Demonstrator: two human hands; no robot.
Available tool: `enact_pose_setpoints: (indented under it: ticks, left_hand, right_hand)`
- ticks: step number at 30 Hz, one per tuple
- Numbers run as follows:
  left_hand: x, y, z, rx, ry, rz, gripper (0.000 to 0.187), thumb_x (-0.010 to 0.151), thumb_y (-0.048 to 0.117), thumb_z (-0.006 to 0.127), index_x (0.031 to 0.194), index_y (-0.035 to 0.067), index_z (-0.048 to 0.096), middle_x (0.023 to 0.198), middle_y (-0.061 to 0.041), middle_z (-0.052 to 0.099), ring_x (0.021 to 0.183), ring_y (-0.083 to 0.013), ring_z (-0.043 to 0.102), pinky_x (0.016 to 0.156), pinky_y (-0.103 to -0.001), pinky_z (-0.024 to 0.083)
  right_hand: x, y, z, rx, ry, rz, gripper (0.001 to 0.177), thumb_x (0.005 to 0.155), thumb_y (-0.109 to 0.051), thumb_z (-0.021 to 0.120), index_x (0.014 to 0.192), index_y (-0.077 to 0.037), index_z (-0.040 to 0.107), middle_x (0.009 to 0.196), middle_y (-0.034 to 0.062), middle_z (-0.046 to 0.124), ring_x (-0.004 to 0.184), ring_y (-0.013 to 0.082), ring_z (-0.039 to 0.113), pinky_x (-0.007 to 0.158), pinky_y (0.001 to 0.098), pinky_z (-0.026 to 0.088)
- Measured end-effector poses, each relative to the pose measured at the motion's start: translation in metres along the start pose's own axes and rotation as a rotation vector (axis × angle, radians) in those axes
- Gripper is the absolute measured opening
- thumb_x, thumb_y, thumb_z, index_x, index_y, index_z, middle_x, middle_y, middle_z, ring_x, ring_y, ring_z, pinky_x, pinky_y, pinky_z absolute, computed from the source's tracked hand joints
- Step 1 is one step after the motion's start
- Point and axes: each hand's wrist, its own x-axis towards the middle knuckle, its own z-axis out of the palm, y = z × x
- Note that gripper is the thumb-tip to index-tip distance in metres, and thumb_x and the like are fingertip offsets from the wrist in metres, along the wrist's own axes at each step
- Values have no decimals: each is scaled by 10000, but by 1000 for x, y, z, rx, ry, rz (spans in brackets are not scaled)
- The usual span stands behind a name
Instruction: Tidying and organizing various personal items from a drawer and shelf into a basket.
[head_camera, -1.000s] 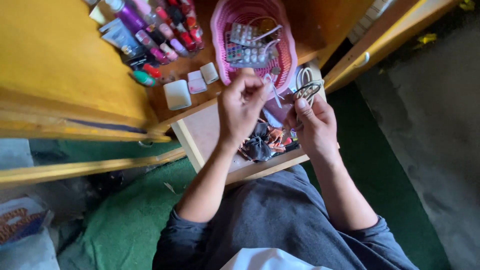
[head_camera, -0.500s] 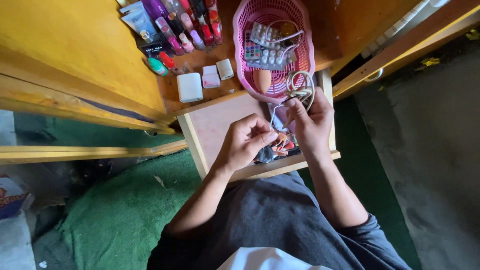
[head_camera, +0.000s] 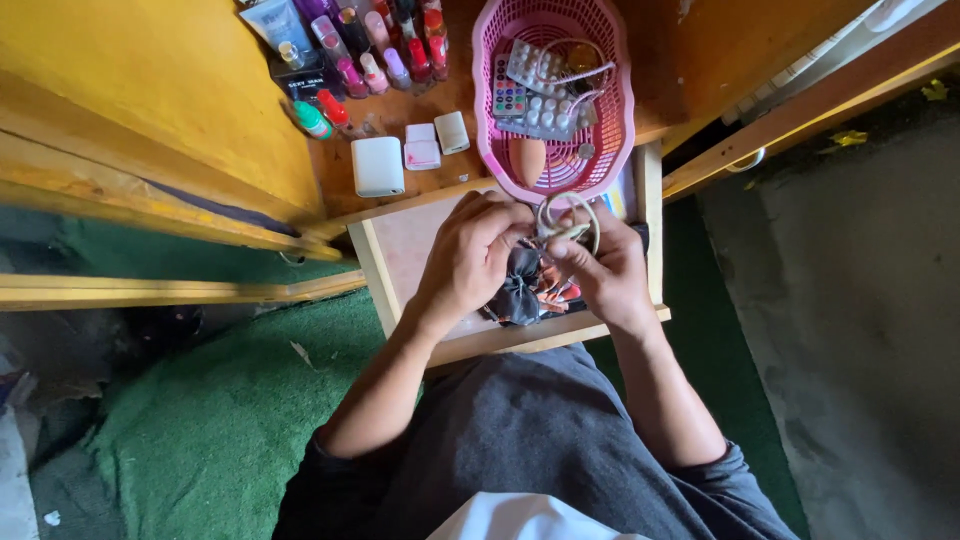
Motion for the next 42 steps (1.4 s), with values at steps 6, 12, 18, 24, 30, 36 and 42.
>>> enact_pose_setpoints:
  ticks: [6, 12, 18, 24, 30, 36, 42]
  left_hand:
    - [4, 4, -5, -85, -125, -4, 172, 1006, 49, 571, 999, 79, 741, 964, -133, 716, 921, -344, 696, 839, -426, 544]
    - [4, 13, -3, -130, -68, -29, 95, 957, 169, 717, 951, 78, 743, 962, -115, 705, 913, -318, 702, 835, -419, 550]
    - [-5, -3, 9, -381, -34, -253, 100, 934, 168, 748, 934, 69, 763, 967, -133, 725, 922, -310, 721, 820, -408, 562]
    - [-9, -11, 13, -565, -47, -425, 60, 895, 95, 767, 940, 63, 793, 916, -118, 731, 887, -233, 708, 816, -392, 570]
    - [-13, -7, 16, -537, 36, -547, 64, 891, 138, 747, 893, 93, 794, 799, -95, 711, 808, -161, 676, 734, -331, 550]
    - [-18, -8, 21, -607, 163, -516, 136, 992, 144, 633, 1029, 52, 727, 1006, -166, 712, 1006, -266, 675, 905, -444, 567]
    - [-10, 1, 11, -585, 46, -370, 198, 931, 43, 718, 1127, 55, 744, 1130, -165, 727, 1105, -350, 702, 917, -492, 588]
  right_hand:
    - [-3, 29, -6, 321, 16, 22, 117, 925, 7, 706, 987, 39, 612, 656, 139, 568, 509, 151, 549, 480, 295, 505]
    - [-2, 10, -4, 14, -10, 24, 152, 949, -44, 719, 1017, 77, 657, 594, 131, 598, 511, 145, 603, 466, 277, 556]
    - [1, 7, 1, -4, -13, 16, 184, 941, -56, 736, 1054, 69, 663, 623, 141, 621, 551, 151, 634, 506, 294, 583]
    - [-3, 18, -6, 146, -18, 8, 180, 913, -8, 738, 1040, 36, 619, 690, 143, 630, 601, 174, 644, 546, 285, 569]
    - [-3, 9, -5, -189, -77, -41, 150, 900, -42, 773, 1001, 33, 691, 694, 139, 658, 607, 158, 637, 573, 300, 557]
    - [7, -11, -1, -137, -29, -83, 109, 953, -60, 732, 985, 21, 666, 632, 68, 580, 595, 97, 534, 573, 234, 465]
    - [2, 5, -7, -175, -131, -85, 137, 891, -37, 780, 986, 15, 696, 604, 46, 564, 586, 76, 526, 568, 243, 480]
